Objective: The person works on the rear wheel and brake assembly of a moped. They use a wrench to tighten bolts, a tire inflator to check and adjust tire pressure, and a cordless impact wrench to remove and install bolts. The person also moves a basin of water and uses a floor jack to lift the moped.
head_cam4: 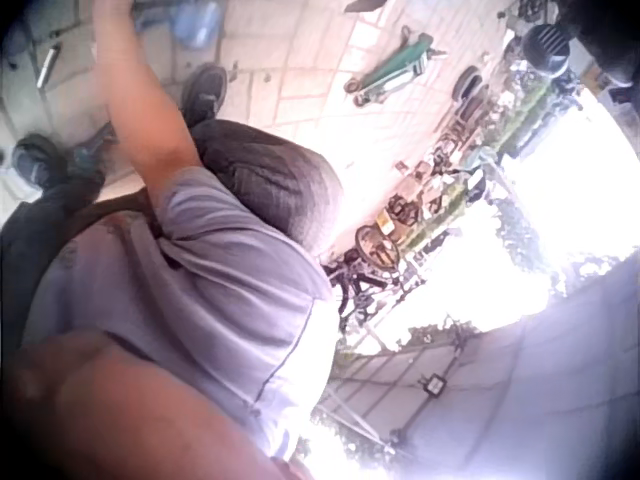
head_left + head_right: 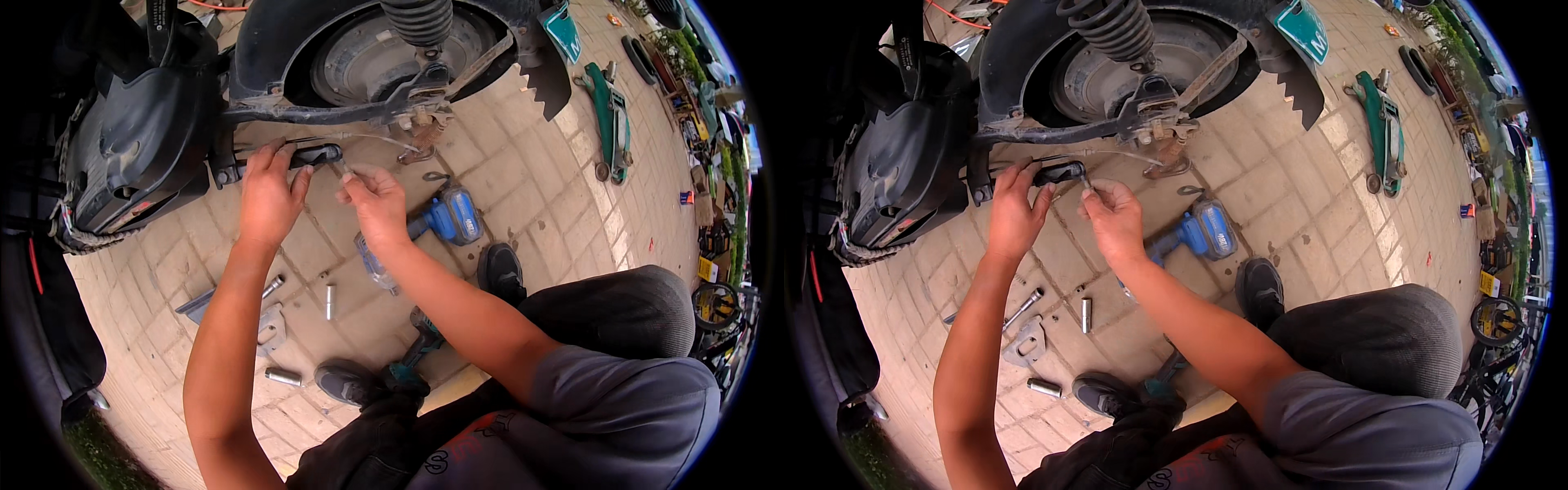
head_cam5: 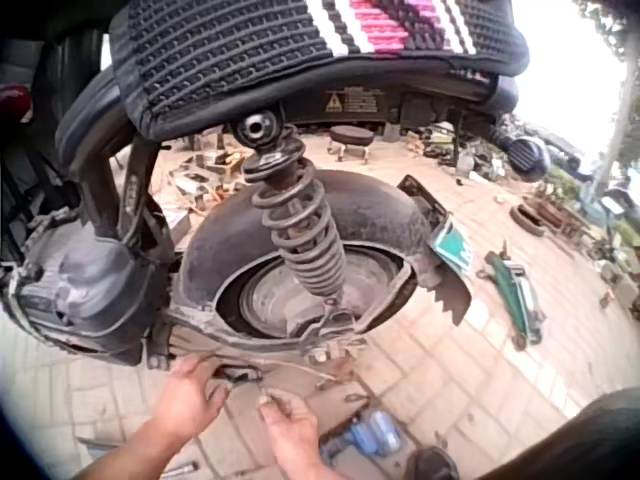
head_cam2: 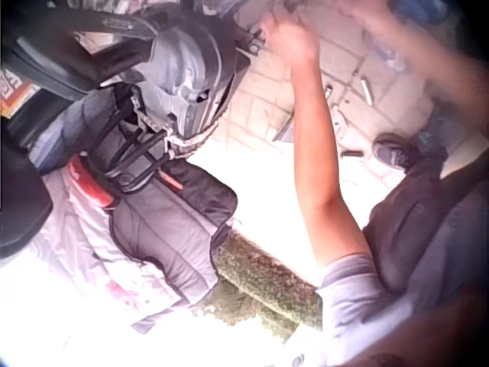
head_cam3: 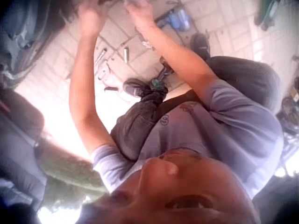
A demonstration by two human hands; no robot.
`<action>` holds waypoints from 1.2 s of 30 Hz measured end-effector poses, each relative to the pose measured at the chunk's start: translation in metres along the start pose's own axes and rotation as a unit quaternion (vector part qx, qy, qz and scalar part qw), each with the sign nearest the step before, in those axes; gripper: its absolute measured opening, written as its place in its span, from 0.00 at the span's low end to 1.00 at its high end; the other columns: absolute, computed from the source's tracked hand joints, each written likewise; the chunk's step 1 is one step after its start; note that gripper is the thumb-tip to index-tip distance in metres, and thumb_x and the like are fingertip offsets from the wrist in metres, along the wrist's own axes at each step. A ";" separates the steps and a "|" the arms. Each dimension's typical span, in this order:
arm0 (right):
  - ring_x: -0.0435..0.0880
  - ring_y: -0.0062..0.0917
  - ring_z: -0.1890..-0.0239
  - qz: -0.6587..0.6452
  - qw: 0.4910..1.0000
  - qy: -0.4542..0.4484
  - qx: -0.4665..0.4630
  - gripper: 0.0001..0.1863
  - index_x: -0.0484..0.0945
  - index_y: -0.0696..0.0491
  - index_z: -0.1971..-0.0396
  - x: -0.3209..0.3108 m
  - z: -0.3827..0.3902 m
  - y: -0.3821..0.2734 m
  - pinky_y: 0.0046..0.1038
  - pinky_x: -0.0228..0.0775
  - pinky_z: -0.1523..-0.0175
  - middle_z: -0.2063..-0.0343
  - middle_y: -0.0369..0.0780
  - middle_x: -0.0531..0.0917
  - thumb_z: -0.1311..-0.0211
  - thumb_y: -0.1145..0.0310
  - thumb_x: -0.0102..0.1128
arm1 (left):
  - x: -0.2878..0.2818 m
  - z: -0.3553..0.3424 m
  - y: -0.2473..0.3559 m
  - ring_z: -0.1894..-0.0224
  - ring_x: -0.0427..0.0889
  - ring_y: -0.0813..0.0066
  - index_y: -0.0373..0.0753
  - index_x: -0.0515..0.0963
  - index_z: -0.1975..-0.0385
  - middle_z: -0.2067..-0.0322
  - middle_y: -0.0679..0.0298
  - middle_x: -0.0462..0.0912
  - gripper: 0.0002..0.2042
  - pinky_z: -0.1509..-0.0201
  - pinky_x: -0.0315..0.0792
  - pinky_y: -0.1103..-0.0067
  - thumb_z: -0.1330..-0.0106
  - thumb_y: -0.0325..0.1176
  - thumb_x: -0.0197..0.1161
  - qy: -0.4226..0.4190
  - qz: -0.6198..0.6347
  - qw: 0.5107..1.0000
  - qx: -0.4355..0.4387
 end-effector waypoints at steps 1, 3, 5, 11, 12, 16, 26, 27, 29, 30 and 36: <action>0.79 0.19 0.73 0.016 1.000 0.016 -0.005 0.11 0.73 0.61 0.59 -0.009 -0.003 -0.007 0.22 0.72 0.65 0.71 0.39 0.81 0.40 0.73 0.60 | 0.007 -0.005 0.003 0.52 0.72 0.54 0.32 0.75 0.55 0.55 0.50 0.75 0.19 0.46 0.67 0.68 0.44 0.35 0.65 -0.010 -0.012 1.000 0.016; 0.79 0.19 0.72 0.033 0.997 0.032 -0.055 0.11 0.73 0.61 0.59 -0.030 -0.008 -0.021 0.22 0.72 0.64 0.70 0.38 0.81 0.40 0.73 0.59 | 0.020 -0.011 0.007 0.49 0.70 0.54 0.34 0.74 0.53 0.52 0.52 0.72 0.20 0.44 0.66 0.66 0.46 0.34 0.65 -0.040 -0.022 0.999 0.029; 0.79 0.19 0.70 0.064 0.993 0.054 -0.079 0.10 0.73 0.60 0.59 -0.044 -0.009 -0.032 0.22 0.72 0.63 0.70 0.38 0.81 0.38 0.72 0.58 | 0.022 -0.005 0.018 0.49 0.69 0.56 0.34 0.74 0.54 0.53 0.54 0.72 0.20 0.44 0.65 0.66 0.47 0.34 0.66 -0.031 -0.051 0.996 0.061; 0.78 0.21 0.64 0.171 0.973 0.066 -0.138 0.11 0.71 0.61 0.59 -0.047 -0.009 -0.052 0.23 0.71 0.58 0.65 0.41 0.79 0.38 0.72 0.56 | 0.028 0.008 0.013 0.57 0.70 0.60 0.37 0.76 0.62 0.61 0.61 0.73 0.12 0.51 0.66 0.67 0.47 0.31 0.63 -0.006 -0.040 0.995 0.088; 0.78 0.22 0.64 0.204 0.967 0.071 -0.133 0.12 0.71 0.62 0.59 -0.046 -0.008 -0.056 0.23 0.71 0.58 0.65 0.42 0.79 0.39 0.72 0.57 | 0.036 0.016 0.016 0.58 0.71 0.59 0.36 0.76 0.65 0.63 0.60 0.74 0.10 0.51 0.66 0.67 0.47 0.31 0.63 -0.044 -0.042 0.992 0.110; 0.79 0.40 0.63 0.441 0.884 -0.004 -0.154 0.13 0.73 0.63 0.62 -0.025 -0.020 -0.066 0.33 0.70 0.54 0.61 0.49 0.76 0.43 0.70 0.58 | 0.039 0.093 0.007 0.61 0.73 0.58 0.37 0.75 0.78 0.70 0.60 0.75 0.06 0.54 0.68 0.69 0.49 0.30 0.65 -0.143 -0.060 0.967 0.203; 0.79 0.44 0.56 0.503 0.854 -0.132 0.031 0.14 0.77 0.62 0.64 -0.005 0.009 -0.019 0.37 0.69 0.50 0.63 0.54 0.81 0.43 0.65 0.56 | 0.005 -0.009 0.016 0.58 0.76 0.55 0.34 0.75 0.65 0.63 0.53 0.79 0.11 0.54 0.70 0.64 0.42 0.34 0.62 -0.016 -0.034 0.990 0.135; 0.80 0.44 0.57 0.506 0.845 -0.169 0.041 0.14 0.77 0.62 0.64 -0.004 0.018 -0.002 0.36 0.70 0.51 0.64 0.53 0.81 0.43 0.65 0.56 | 0.018 -0.015 0.001 0.58 0.76 0.54 0.34 0.75 0.66 0.63 0.53 0.79 0.11 0.54 0.70 0.63 0.41 0.35 0.61 -0.088 -0.032 0.988 0.119; 0.80 0.45 0.57 0.503 0.847 -0.164 0.045 0.14 0.76 0.62 0.65 -0.013 0.017 0.007 0.36 0.70 0.51 0.64 0.53 0.81 0.43 0.65 0.56 | 0.047 -0.009 -0.015 0.60 0.77 0.51 0.34 0.77 0.70 0.66 0.51 0.80 0.14 0.55 0.70 0.63 0.38 0.41 0.58 -0.281 -0.008 0.959 0.047; 0.79 0.45 0.56 0.494 0.860 -0.123 0.039 0.14 0.76 0.62 0.65 -0.024 0.013 0.003 0.37 0.69 0.51 0.64 0.54 0.81 0.43 0.65 0.56 | 0.054 0.000 -0.015 0.61 0.77 0.51 0.34 0.77 0.70 0.68 0.51 0.80 0.13 0.56 0.70 0.63 0.38 0.40 0.58 -0.296 -0.038 0.952 0.069; 0.78 0.45 0.57 0.407 0.904 0.061 -0.117 0.13 0.74 0.62 0.65 -0.032 -0.038 -0.027 0.37 0.69 0.50 0.58 0.54 0.77 0.42 0.67 0.55 | 0.083 0.012 -0.035 0.61 0.79 0.56 0.35 0.79 0.70 0.68 0.52 0.81 0.12 0.57 0.71 0.67 0.37 0.39 0.57 -0.331 -0.022 0.943 0.013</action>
Point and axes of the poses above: each hand's wrist, its own z-axis away from the middle knuckle, its own x-axis out of the palm, y = z × x, the point moved 6 cm from there along -z, towards the middle knuckle
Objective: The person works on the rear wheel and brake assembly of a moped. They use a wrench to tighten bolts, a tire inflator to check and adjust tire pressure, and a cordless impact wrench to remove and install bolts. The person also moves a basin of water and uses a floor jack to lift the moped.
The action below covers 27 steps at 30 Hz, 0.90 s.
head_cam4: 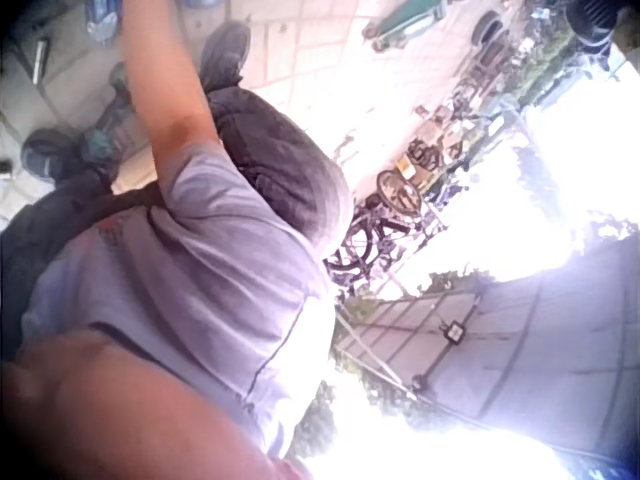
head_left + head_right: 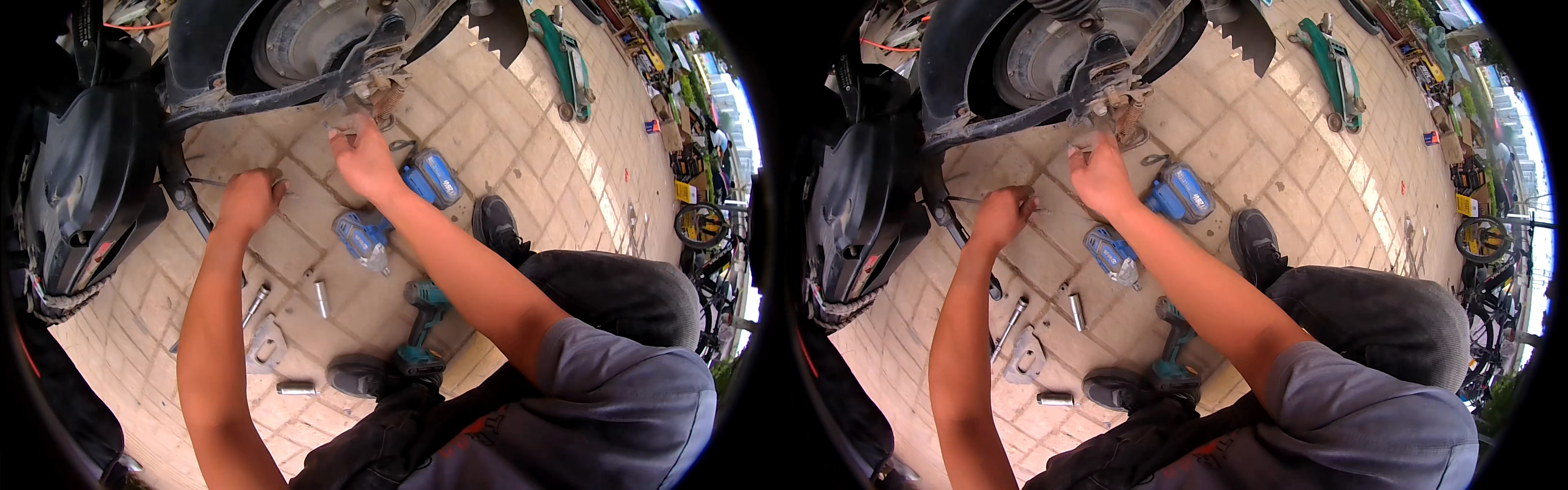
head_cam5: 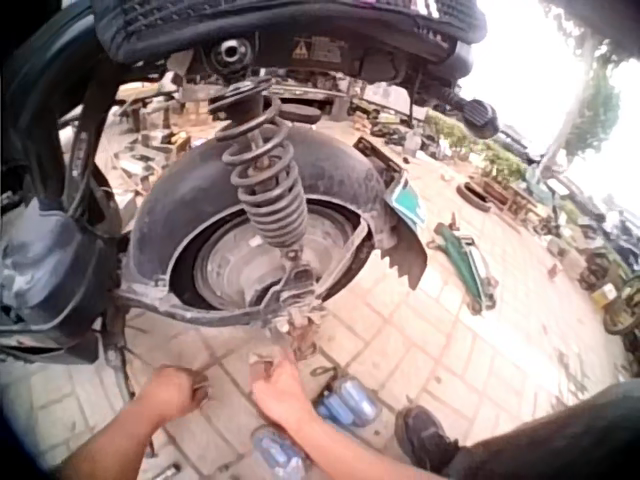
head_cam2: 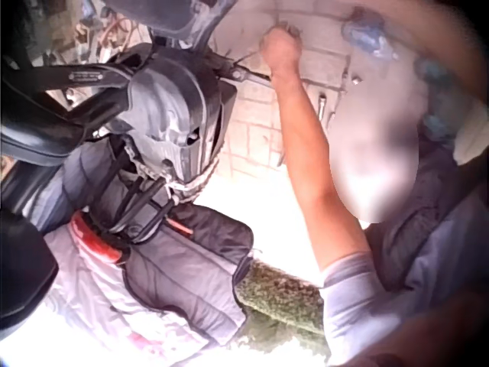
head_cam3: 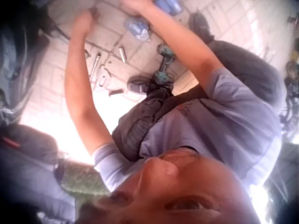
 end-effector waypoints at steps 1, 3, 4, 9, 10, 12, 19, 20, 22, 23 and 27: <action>0.78 0.44 0.58 0.015 0.998 0.050 -0.039 0.12 0.74 0.62 0.65 0.000 -0.008 -0.004 0.36 0.69 0.50 0.57 0.54 0.76 0.42 0.67 0.55 | -0.006 -0.008 0.000 0.61 0.80 0.59 0.35 0.78 0.69 0.67 0.53 0.82 0.12 0.57 0.71 0.69 0.36 0.38 0.56 0.038 0.065 0.996 -0.039; 0.79 0.43 0.60 0.026 0.999 -0.001 -0.023 0.12 0.74 0.61 0.64 0.010 -0.019 0.000 0.35 0.69 0.51 0.57 0.52 0.75 0.42 0.67 0.56 | -0.012 -0.025 -0.009 0.60 0.80 0.63 0.34 0.78 0.65 0.63 0.56 0.83 0.13 0.55 0.71 0.71 0.34 0.38 0.55 0.088 0.199 0.973 -0.082; 0.79 0.42 0.61 0.028 0.999 -0.030 -0.014 0.12 0.74 0.61 0.64 0.017 -0.020 -0.004 0.35 0.69 0.51 0.56 0.51 0.75 0.42 0.67 0.57 | -0.013 -0.033 -0.017 0.59 0.80 0.65 0.34 0.77 0.62 0.61 0.58 0.83 0.13 0.53 0.70 0.72 0.33 0.39 0.54 0.099 0.264 0.955 -0.088; 0.81 0.32 0.62 -0.053 0.994 -0.075 -0.061 0.12 0.75 0.61 0.63 0.031 0.002 -0.041 0.31 0.71 0.56 0.60 0.47 0.77 0.40 0.68 0.56 | -0.033 -0.037 -0.014 0.49 0.75 0.68 0.40 0.68 0.45 0.50 0.57 0.78 0.17 0.44 0.66 0.71 0.28 0.41 0.45 0.078 0.620 0.759 -0.183; 0.81 0.28 0.63 -0.064 0.992 -0.078 -0.081 0.12 0.75 0.61 0.62 0.035 0.005 -0.048 0.29 0.72 0.58 0.60 0.46 0.78 0.39 0.67 0.55 | -0.034 -0.038 -0.013 0.49 0.75 0.68 0.38 0.69 0.46 0.50 0.56 0.78 0.17 0.44 0.66 0.72 0.28 0.40 0.44 0.069 0.660 0.730 -0.164; 0.82 0.26 0.62 -0.100 0.985 -0.077 -0.114 0.13 0.74 0.62 0.59 0.039 0.006 -0.049 0.27 0.73 0.60 0.61 0.44 0.79 0.38 0.68 0.54 | -0.034 -0.041 -0.006 0.49 0.76 0.67 0.34 0.70 0.48 0.50 0.53 0.77 0.18 0.45 0.68 0.74 0.28 0.39 0.44 0.046 0.738 0.661 -0.126; 0.82 0.23 0.65 -0.230 0.966 -0.108 -0.041 0.10 0.71 0.60 0.59 0.037 0.006 -0.041 0.22 0.72 0.68 0.65 0.40 0.80 0.36 0.71 0.53 | -0.032 -0.048 0.007 0.50 0.77 0.67 0.33 0.71 0.50 0.51 0.55 0.76 0.15 0.45 0.69 0.73 0.30 0.35 0.46 0.048 0.734 0.670 -0.100; 0.83 0.23 0.63 -0.244 0.962 -0.119 -0.032 0.12 0.70 0.61 0.56 0.038 0.006 -0.041 0.21 0.71 0.71 0.62 0.41 0.79 0.35 0.70 0.52 | -0.031 -0.050 0.008 0.51 0.77 0.67 0.33 0.71 0.50 0.52 0.55 0.76 0.15 0.45 0.69 0.73 0.30 0.35 0.46 0.045 0.734 0.670 -0.101; 0.83 0.23 0.66 -0.276 0.957 -0.094 -0.014 0.11 0.70 0.61 0.58 0.036 0.004 -0.040 0.20 0.71 0.72 0.63 0.41 0.79 0.36 0.70 0.53 | -0.028 -0.053 0.009 0.55 0.78 0.68 0.34 0.72 0.52 0.54 0.58 0.77 0.13 0.47 0.71 0.74 0.30 0.33 0.48 0.046 0.769 0.632 -0.082; 0.83 0.22 0.67 -0.292 0.953 -0.081 -0.005 0.11 0.71 0.61 0.59 0.036 0.003 -0.041 0.20 0.70 0.72 0.64 0.41 0.80 0.36 0.71 0.53 | -0.029 -0.052 0.007 0.55 0.78 0.69 0.34 0.72 0.53 0.54 0.59 0.77 0.12 0.47 0.71 0.75 0.31 0.33 0.48 0.064 0.772 0.628 -0.077; 0.80 0.20 0.73 -0.300 0.953 -0.024 -0.024 0.10 0.73 0.62 0.62 0.036 0.001 -0.047 0.21 0.70 0.72 0.70 0.41 0.80 0.38 0.72 0.55 | -0.027 -0.052 0.002 0.55 0.77 0.70 0.35 0.73 0.56 0.56 0.61 0.78 0.10 0.47 0.72 0.74 0.31 0.31 0.48 0.104 0.767 0.628 -0.075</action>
Point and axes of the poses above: each hand's wrist, its own z-axis away from the middle knuckle, its own x-axis out of the palm, y = z × x, the point moved 6 cm from there along -z, towards the middle knuckle
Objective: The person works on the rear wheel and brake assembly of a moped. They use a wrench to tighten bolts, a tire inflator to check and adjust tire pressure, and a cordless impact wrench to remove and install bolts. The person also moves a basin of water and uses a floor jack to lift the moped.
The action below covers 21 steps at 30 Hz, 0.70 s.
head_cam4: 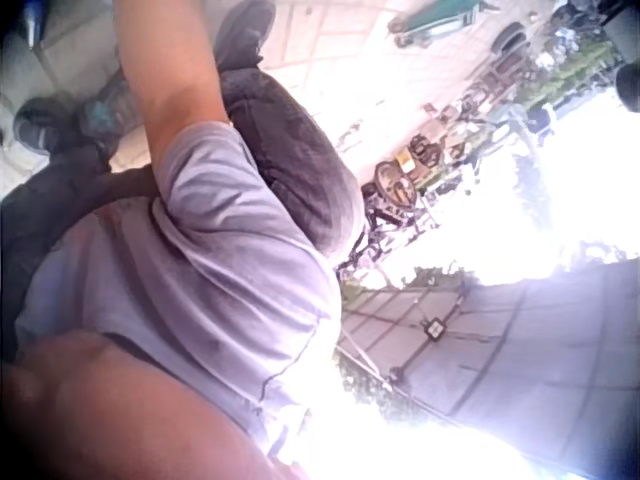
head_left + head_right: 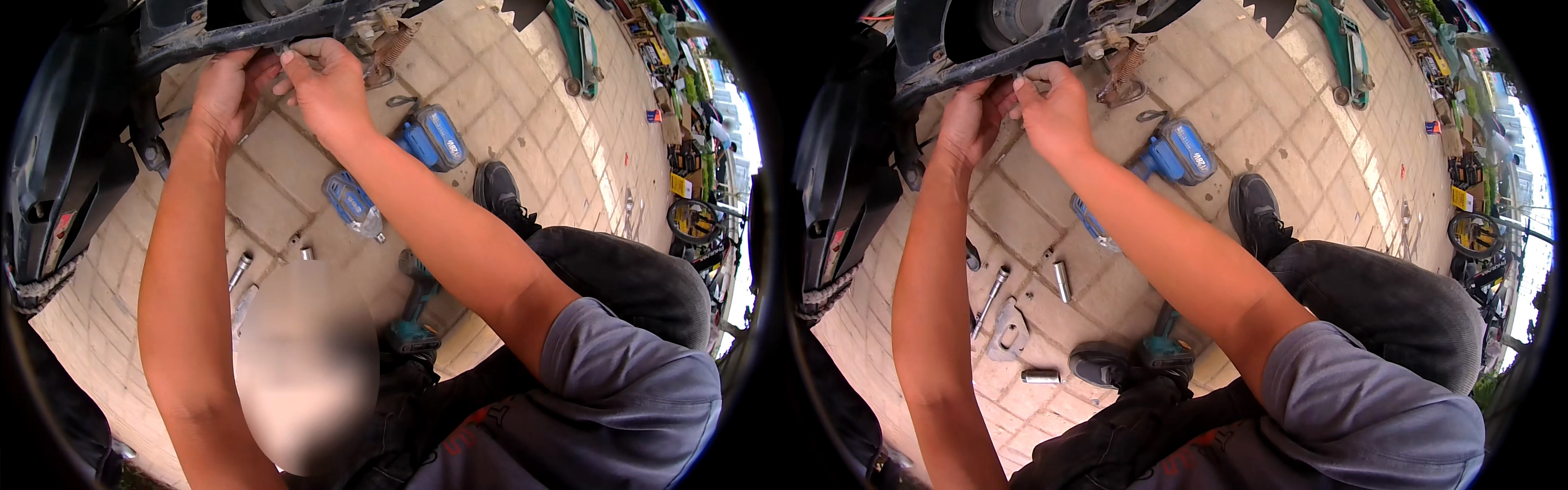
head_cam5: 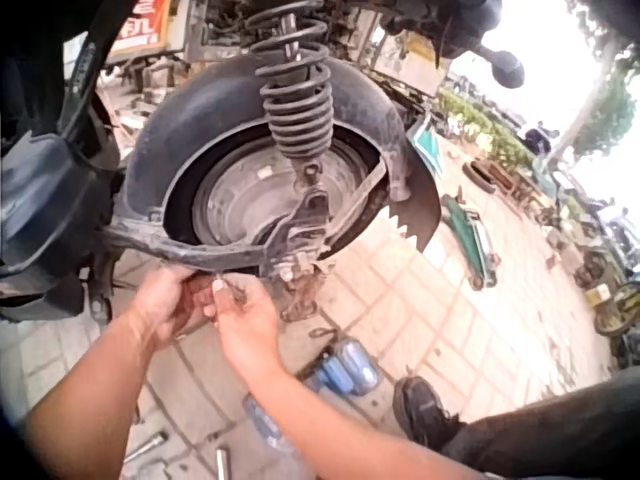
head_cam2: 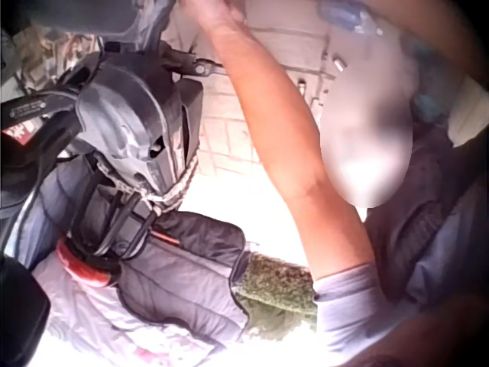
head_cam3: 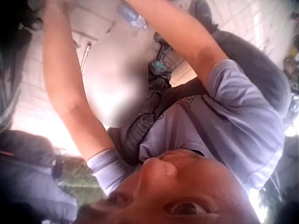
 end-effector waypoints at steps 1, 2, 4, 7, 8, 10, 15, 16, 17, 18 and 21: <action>0.79 0.20 0.74 -0.002 1.000 0.010 -0.013 0.09 0.73 0.63 0.63 0.000 -0.002 0.001 0.22 0.70 0.72 0.73 0.40 0.80 0.39 0.72 0.56 | 0.000 0.000 0.000 0.54 0.77 0.70 0.35 0.73 0.56 0.56 0.60 0.77 0.10 0.47 0.71 0.74 0.30 0.31 0.47 0.007 -0.006 1.000 0.004; 0.78 0.20 0.76 -0.003 0.999 0.020 -0.025 0.08 0.74 0.63 0.65 -0.001 -0.003 0.001 0.23 0.70 0.72 0.76 0.40 0.80 0.40 0.73 0.56 | -0.001 -0.001 -0.001 0.53 0.77 0.70 0.36 0.74 0.56 0.56 0.62 0.77 0.10 0.47 0.72 0.75 0.31 0.30 0.48 0.006 -0.013 1.000 0.000; 0.78 0.20 0.76 0.024 0.998 0.028 -0.054 0.08 0.75 0.64 0.66 -0.001 -0.007 0.000 0.24 0.70 0.70 0.76 0.41 0.80 0.41 0.74 0.57 | 0.008 0.003 0.005 0.53 0.77 0.70 0.36 0.74 0.56 0.56 0.62 0.77 0.10 0.47 0.72 0.74 0.31 0.30 0.49 0.015 -0.021 1.000 0.015; 0.77 0.21 0.76 0.032 0.997 0.038 -0.056 0.08 0.76 0.65 0.68 0.001 -0.007 0.000 0.25 0.70 0.68 0.75 0.41 0.80 0.41 0.75 0.56 | 0.009 0.003 0.011 0.53 0.77 0.69 0.36 0.73 0.55 0.55 0.62 0.77 0.10 0.49 0.73 0.74 0.31 0.30 0.51 -0.003 -0.027 0.999 0.018; 0.77 0.22 0.75 0.030 0.997 0.042 -0.050 0.08 0.76 0.65 0.68 0.002 -0.006 -0.001 0.26 0.70 0.68 0.75 0.42 0.81 0.41 0.75 0.56 | 0.008 0.002 0.010 0.54 0.77 0.69 0.36 0.74 0.55 0.54 0.62 0.77 0.10 0.50 0.73 0.74 0.32 0.29 0.51 -0.008 -0.026 1.000 0.013; 0.78 0.22 0.75 0.040 0.997 0.037 -0.047 0.08 0.76 0.66 0.68 0.001 -0.008 -0.004 0.26 0.70 0.68 0.76 0.43 0.81 0.41 0.75 0.56 | 0.009 0.001 0.009 0.54 0.78 0.68 0.36 0.74 0.54 0.54 0.62 0.77 0.10 0.51 0.74 0.74 0.32 0.29 0.51 -0.017 -0.019 1.000 0.013; 0.82 0.25 0.72 0.002 1.000 0.000 0.008 0.08 0.76 0.67 0.69 0.002 -0.012 -0.013 0.27 0.72 0.68 0.77 0.44 0.81 0.41 0.76 0.56 | 0.000 -0.005 0.005 0.51 0.76 0.68 0.34 0.72 0.53 0.50 0.60 0.75 0.12 0.45 0.71 0.73 0.31 0.31 0.50 -0.030 -0.024 0.999 0.003; 0.83 0.26 0.72 -0.018 1.000 -0.003 0.015 0.07 0.76 0.67 0.69 0.003 -0.012 -0.015 0.28 0.72 0.67 0.77 0.44 0.81 0.41 0.76 0.56 | -0.003 -0.008 0.004 0.51 0.76 0.68 0.35 0.72 0.52 0.51 0.60 0.76 0.12 0.45 0.71 0.73 0.31 0.31 0.50 -0.043 -0.021 0.999 0.000; 0.83 0.27 0.71 -0.038 0.999 -0.006 0.022 0.07 0.77 0.67 0.69 0.005 -0.011 -0.016 0.28 0.72 0.67 0.77 0.44 0.82 0.41 0.76 0.56 | -0.008 -0.011 0.003 0.51 0.77 0.68 0.35 0.73 0.53 0.51 0.60 0.76 0.12 0.45 0.71 0.74 0.31 0.31 0.50 -0.042 -0.022 0.999 -0.003; 0.83 0.26 0.72 0.000 1.000 0.014 -0.005 0.07 0.77 0.66 0.70 0.003 -0.009 -0.019 0.28 0.72 0.67 0.77 0.44 0.82 0.41 0.76 0.56 | -0.008 -0.012 0.002 0.51 0.77 0.68 0.35 0.73 0.53 0.52 0.60 0.76 0.12 0.45 0.71 0.74 0.31 0.31 0.50 -0.043 -0.022 0.999 -0.005; 0.81 0.26 0.73 0.073 0.993 0.063 -0.067 0.06 0.77 0.65 0.72 0.003 -0.005 -0.021 0.28 0.72 0.66 0.76 0.44 0.82 0.42 0.76 0.57 | -0.009 -0.015 0.001 0.52 0.77 0.69 0.35 0.74 0.54 0.53 0.61 0.77 0.11 0.45 0.71 0.74 0.31 0.31 0.50 -0.046 -0.022 0.999 -0.007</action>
Point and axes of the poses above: each hand's wrist, its own z-axis away from the middle knuckle, its own x-axis out of the palm, y = z × x, the point moved 6 cm from there along -z, towards the middle knuckle
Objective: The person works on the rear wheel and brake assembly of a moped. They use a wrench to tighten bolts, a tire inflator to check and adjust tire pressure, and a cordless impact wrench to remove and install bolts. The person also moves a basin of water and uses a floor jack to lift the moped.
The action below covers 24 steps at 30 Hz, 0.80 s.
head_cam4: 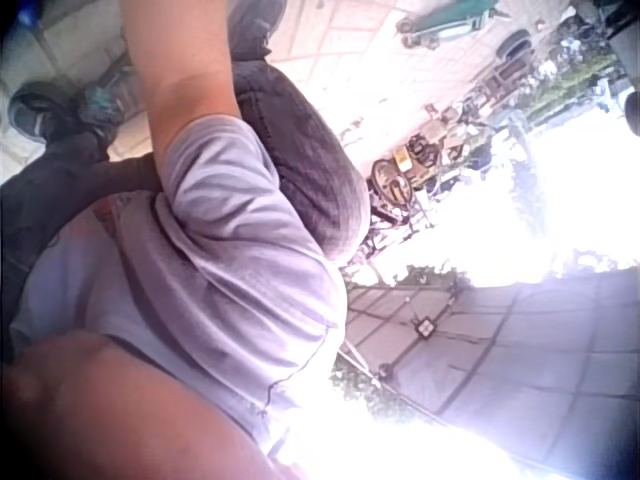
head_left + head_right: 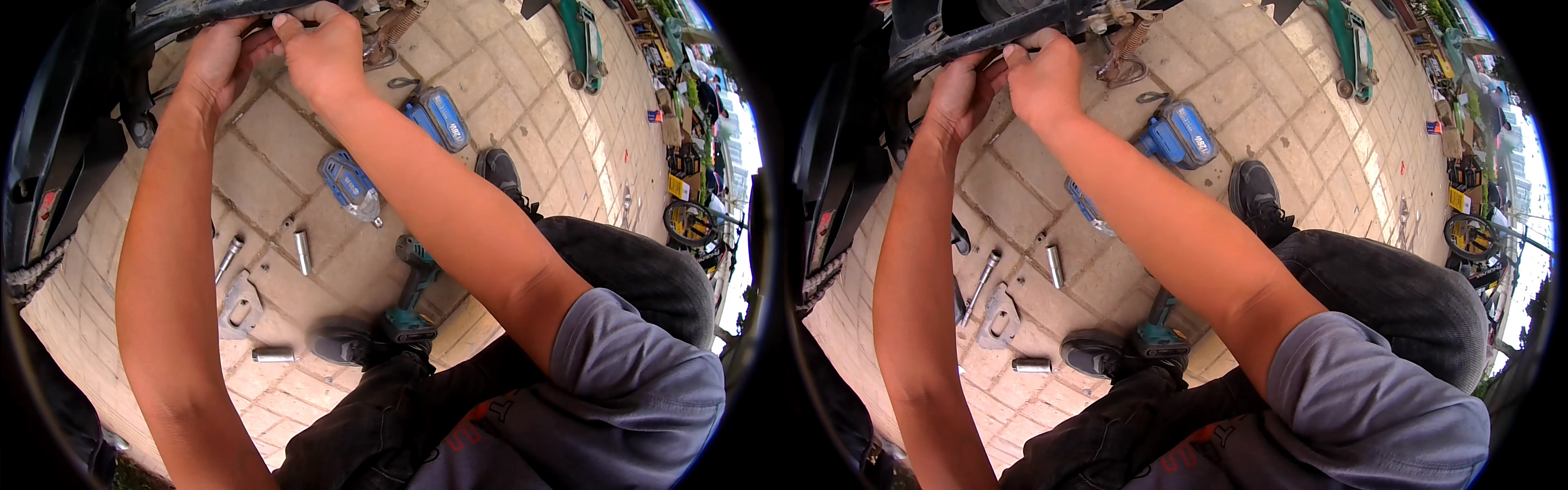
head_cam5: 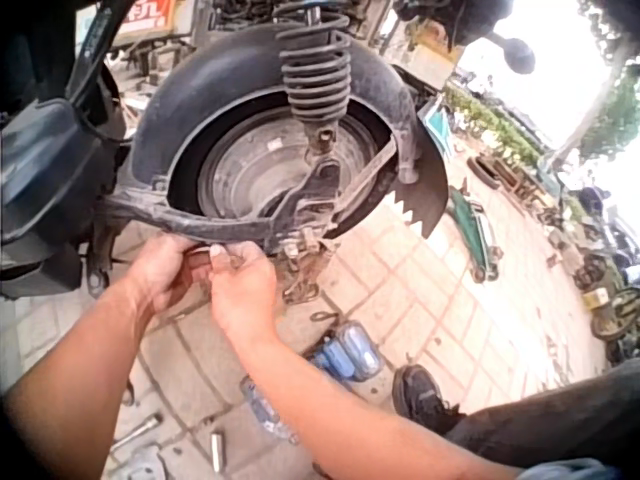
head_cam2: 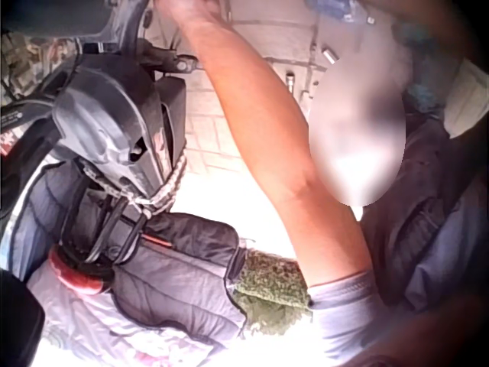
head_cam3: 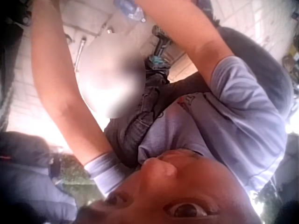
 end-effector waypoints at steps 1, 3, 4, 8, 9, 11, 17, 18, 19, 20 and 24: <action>0.81 0.25 0.74 -0.002 1.000 0.009 -0.006 0.06 0.77 0.64 0.73 -0.001 -0.001 0.004 0.28 0.72 0.66 0.76 0.44 0.82 0.43 0.76 0.58 | 0.000 -0.001 -0.001 0.52 0.77 0.70 0.36 0.74 0.54 0.53 0.61 0.78 0.11 0.45 0.71 0.74 0.31 0.31 0.50 -0.002 0.001 1.000 0.001; 0.79 0.24 0.74 0.005 0.999 0.030 -0.012 0.06 0.78 0.64 0.74 -0.002 -0.003 0.010 0.27 0.72 0.66 0.76 0.43 0.83 0.45 0.75 0.61 | 0.001 -0.001 0.000 0.52 0.77 0.70 0.36 0.74 0.54 0.54 0.61 0.78 0.11 0.45 0.71 0.74 0.31 0.31 0.50 -0.002 -0.001 1.000 0.010; 0.79 0.23 0.75 0.014 0.999 0.042 -0.011 0.07 0.78 0.64 0.75 -0.003 -0.004 0.013 0.27 0.71 0.66 0.76 0.43 0.83 0.46 0.75 0.63 | 0.002 0.000 0.001 0.52 0.77 0.70 0.36 0.74 0.55 0.54 0.61 0.78 0.11 0.45 0.71 0.73 0.31 0.31 0.50 -0.002 -0.002 1.000 0.014; 0.78 0.21 0.76 -0.031 0.999 0.044 0.000 0.09 0.78 0.63 0.77 0.002 -0.008 0.018 0.26 0.71 0.68 0.78 0.42 0.82 0.50 0.73 0.67 | 0.008 0.009 0.004 0.52 0.77 0.70 0.35 0.74 0.55 0.53 0.61 0.78 0.11 0.42 0.69 0.72 0.31 0.30 0.49 0.052 0.000 0.998 0.038; 0.78 0.21 0.77 -0.023 0.999 0.035 0.004 0.09 0.77 0.63 0.77 0.001 -0.010 0.021 0.25 0.71 0.69 0.79 0.41 0.82 0.50 0.73 0.67 | 0.007 0.008 0.004 0.51 0.77 0.70 0.35 0.74 0.54 0.53 0.61 0.78 0.11 0.42 0.68 0.71 0.31 0.29 0.49 0.042 0.001 0.998 0.037; 0.77 0.20 0.79 -0.007 1.000 0.019 0.011 0.09 0.77 0.63 0.79 -0.003 -0.014 0.028 0.24 0.71 0.71 0.80 0.41 0.81 0.50 0.73 0.67 | 0.005 0.007 0.003 0.51 0.76 0.70 0.34 0.74 0.54 0.53 0.61 0.77 0.11 0.40 0.67 0.72 0.33 0.28 0.51 0.021 0.003 0.999 0.036; 0.76 0.18 0.81 -0.012 0.998 -0.053 0.034 0.10 0.77 0.63 0.74 -0.015 -0.009 0.033 0.22 0.68 0.76 0.80 0.40 0.81 0.49 0.73 0.67 | 0.011 0.013 0.006 0.52 0.76 0.75 0.33 0.77 0.56 0.55 0.63 0.79 0.12 0.42 0.65 0.78 0.38 0.28 0.59 -0.022 -0.101 0.991 0.091; 0.76 0.18 0.81 -0.016 0.997 -0.050 0.052 0.10 0.77 0.63 0.73 -0.019 -0.006 0.037 0.22 0.68 0.77 0.80 0.40 0.80 0.49 0.72 0.67 | 0.014 0.014 0.006 0.53 0.76 0.76 0.33 0.77 0.57 0.56 0.63 0.80 0.12 0.43 0.65 0.79 0.39 0.28 0.61 -0.023 -0.139 0.984 0.111; 0.76 0.18 0.81 -0.021 0.996 -0.047 0.070 0.10 0.77 0.63 0.72 -0.024 -0.002 0.040 0.22 0.67 0.77 0.80 0.40 0.80 0.48 0.72 0.67 | 0.017 0.015 0.007 0.54 0.77 0.77 0.33 0.78 0.58 0.56 0.64 0.81 0.12 0.43 0.65 0.80 0.40 0.29 0.63 -0.025 -0.177 0.975 0.130; 0.76 0.18 0.81 -0.025 0.995 -0.044 0.088 0.11 0.77 0.63 0.71 -0.030 0.002 0.044 0.22 0.67 0.77 0.80 0.39 0.80 0.48 0.72 0.67 | 0.018 0.014 0.008 0.55 0.77 0.78 0.33 0.79 0.58 0.58 0.64 0.81 0.12 0.45 0.66 0.80 0.41 0.29 0.65 -0.010 -0.197 0.969 0.146; 0.78 0.19 0.75 0.012 0.980 -0.116 0.159 0.12 0.77 0.62 0.69 -0.052 0.032 0.051 0.22 0.70 0.71 0.76 0.40 0.81 0.46 0.69 0.67 | 0.010 0.015 0.009 0.56 0.77 0.80 0.36 0.81 0.59 0.59 0.65 0.83 0.12 0.47 0.67 0.81 0.42 0.32 0.68 0.021 -0.247 0.952 0.178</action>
Point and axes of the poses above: each hand's wrist, its own z-axis away from the middle knuckle, its own x-axis out of the palm, y = z × x, the point moved 6 cm from there along -z, towards the middle knuckle
